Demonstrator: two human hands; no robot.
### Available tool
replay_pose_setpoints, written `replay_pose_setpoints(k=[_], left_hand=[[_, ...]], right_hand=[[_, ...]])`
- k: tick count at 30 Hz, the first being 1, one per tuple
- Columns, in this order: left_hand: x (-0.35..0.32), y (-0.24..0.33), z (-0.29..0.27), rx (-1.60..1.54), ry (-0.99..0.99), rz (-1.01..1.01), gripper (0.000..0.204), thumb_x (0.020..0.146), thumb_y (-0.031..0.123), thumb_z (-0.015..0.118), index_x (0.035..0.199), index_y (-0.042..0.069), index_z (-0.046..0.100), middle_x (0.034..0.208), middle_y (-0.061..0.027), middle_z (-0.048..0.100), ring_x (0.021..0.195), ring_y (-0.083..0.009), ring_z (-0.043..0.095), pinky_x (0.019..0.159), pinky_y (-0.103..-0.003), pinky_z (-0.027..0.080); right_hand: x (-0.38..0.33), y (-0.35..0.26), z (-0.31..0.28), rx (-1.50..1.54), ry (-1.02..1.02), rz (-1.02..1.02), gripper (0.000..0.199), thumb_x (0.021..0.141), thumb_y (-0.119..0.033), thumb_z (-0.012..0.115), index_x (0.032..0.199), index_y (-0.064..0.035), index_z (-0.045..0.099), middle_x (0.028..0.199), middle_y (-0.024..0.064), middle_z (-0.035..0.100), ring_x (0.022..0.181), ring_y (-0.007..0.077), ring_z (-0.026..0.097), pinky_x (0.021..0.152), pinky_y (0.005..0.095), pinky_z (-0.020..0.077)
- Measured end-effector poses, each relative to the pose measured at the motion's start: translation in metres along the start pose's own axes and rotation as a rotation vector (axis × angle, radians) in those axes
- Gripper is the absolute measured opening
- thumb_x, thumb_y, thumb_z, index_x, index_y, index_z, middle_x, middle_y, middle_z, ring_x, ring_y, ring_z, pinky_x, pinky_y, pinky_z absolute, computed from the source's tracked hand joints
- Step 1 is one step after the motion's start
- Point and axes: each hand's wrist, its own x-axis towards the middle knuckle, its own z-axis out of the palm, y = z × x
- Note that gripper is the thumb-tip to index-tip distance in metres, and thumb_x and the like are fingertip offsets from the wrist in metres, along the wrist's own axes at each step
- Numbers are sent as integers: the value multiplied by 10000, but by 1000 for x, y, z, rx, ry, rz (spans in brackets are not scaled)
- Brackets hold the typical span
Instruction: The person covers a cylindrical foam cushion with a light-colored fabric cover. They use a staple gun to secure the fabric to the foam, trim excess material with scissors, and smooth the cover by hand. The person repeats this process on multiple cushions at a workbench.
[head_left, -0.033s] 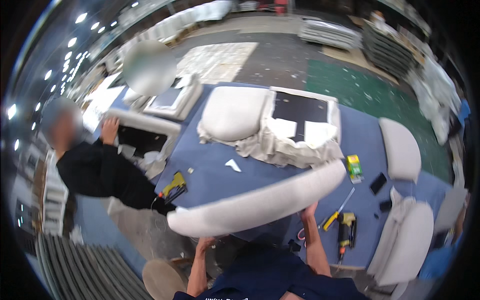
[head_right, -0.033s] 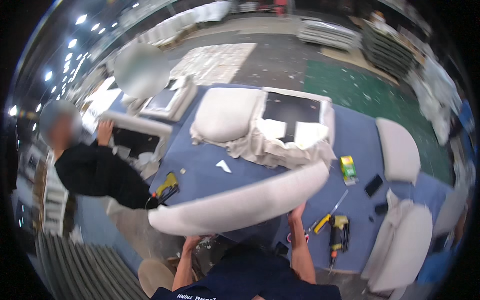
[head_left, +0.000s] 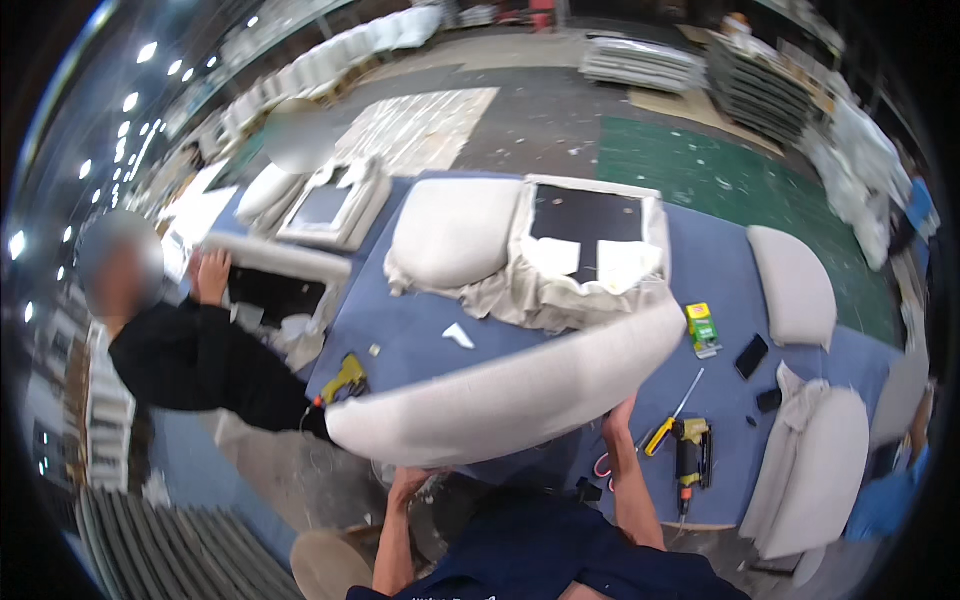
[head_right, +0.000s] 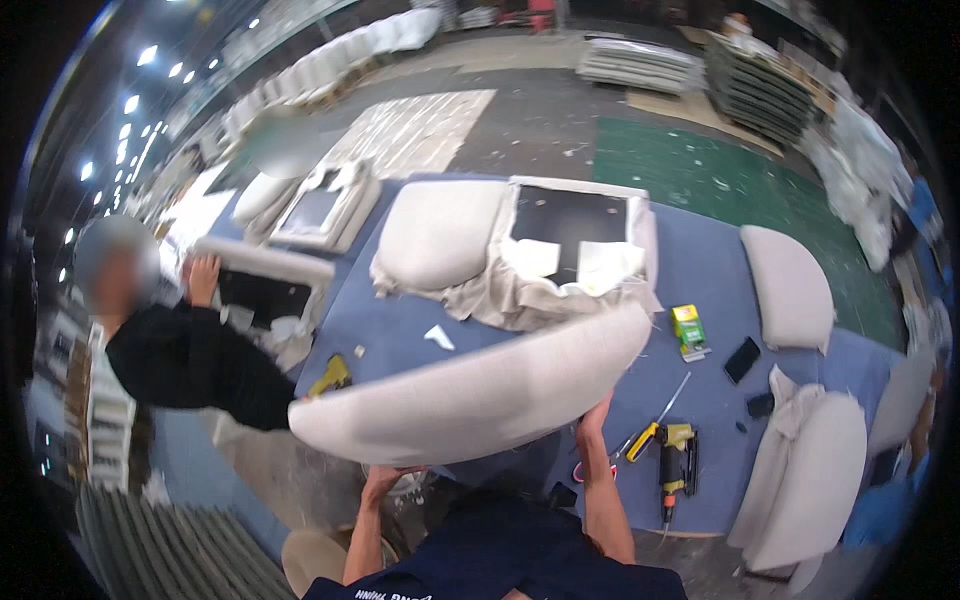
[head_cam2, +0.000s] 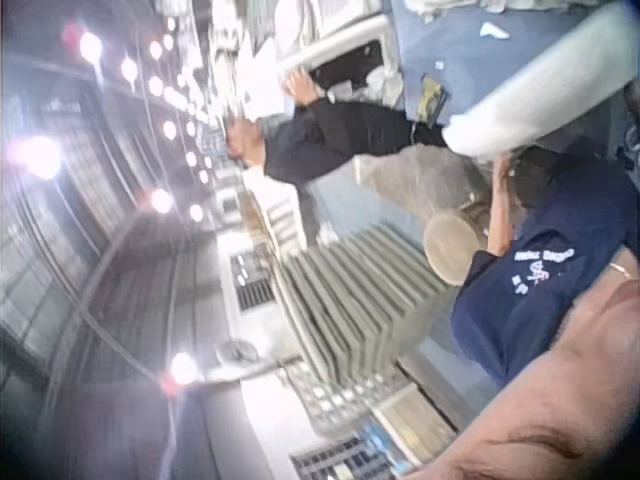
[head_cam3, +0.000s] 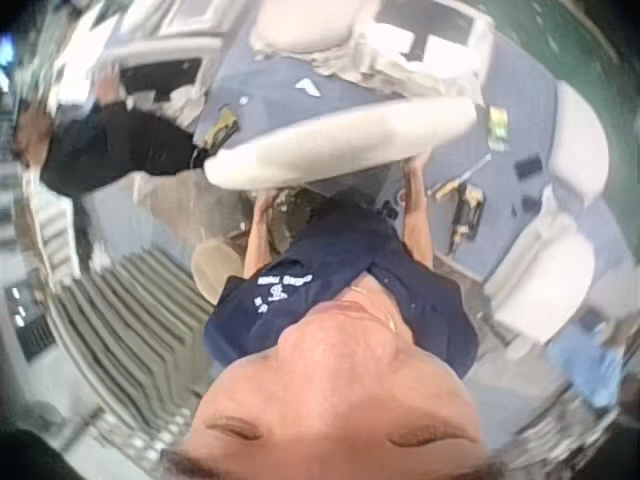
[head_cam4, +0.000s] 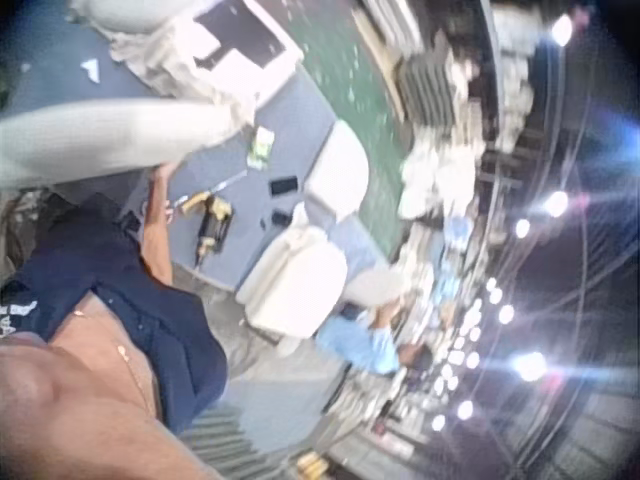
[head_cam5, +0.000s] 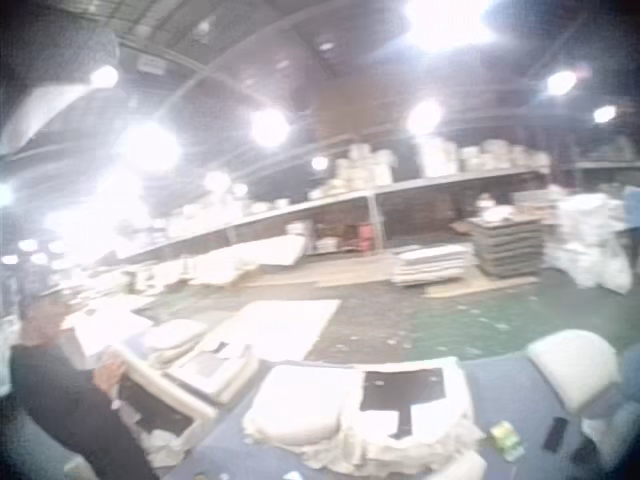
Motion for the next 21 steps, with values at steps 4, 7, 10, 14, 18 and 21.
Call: replay_pose_setpoints(k=[4, 7, 10, 14, 18, 21], left_hand=[[99, 140, -5, 113, -100, 278, 567, 644, 91, 905, 1135, -31, 650, 1070, -110, 712, 947, -224, 685, 836, -358, 559], [196, 206, 26, -223, -95, 397, 546, 744, 84, 857, 1208, -43, 600, 1064, -143, 699, 895, -188, 688, 737, -298, 564], [267, 265, 55, -223, 50, 385, 530, 805, 145, 838, 1228, -47, 584, 1060, -145, 697, 867, -179, 677, 728, -306, 558], [309, 207, 53, 67, 129, 565, 514, 811, 188, 844, 1213, -28, 607, 1018, -128, 695, 888, -173, 666, 786, -316, 548], [249, 54, 69, 239, -96, 361, 548, 792, 281, 847, 1209, -6, 636, 1104, -142, 704, 1029, -259, 677, 909, -399, 530], [182, -87, 56, 448, -493, -16, 544, 804, 325, 820, 1223, 19, 654, 1168, -185, 689, 1034, -299, 685, 892, -415, 537]], right_hand=[[-15, -115, 56, 12, -23, -140, 640, 1031, -496, 381, 1497, -58, 407, 1465, 85, 502, 1343, 237, 470, 1123, 382, 354], [31, -186, 75, -149, 58, -319, 677, 1007, -475, 449, 1518, -35, 389, 1512, 125, 461, 1394, 248, 423, 1149, 379, 317], [62, -238, 82, -606, 88, -597, 621, 970, -390, 563, 1463, -27, 456, 1400, 165, 537, 1303, 270, 497, 1091, 383, 375], [67, -199, 21, -1061, 70, -869, 462, 932, -291, 674, 1292, -7, 610, 1198, 186, 638, 1124, 293, 601, 980, 386, 463], [-33, -100, -117, -772, 172, -545, 234, 962, -207, 648, 941, 23, 687, 700, 21, 587, 690, 66, 525, 618, 275, 437], [-163, -13, -204, -751, 285, -324, 222, 936, -143, 610, 837, 38, 693, 693, 38, 658, 629, 82, 584, 579, 263, 467]])
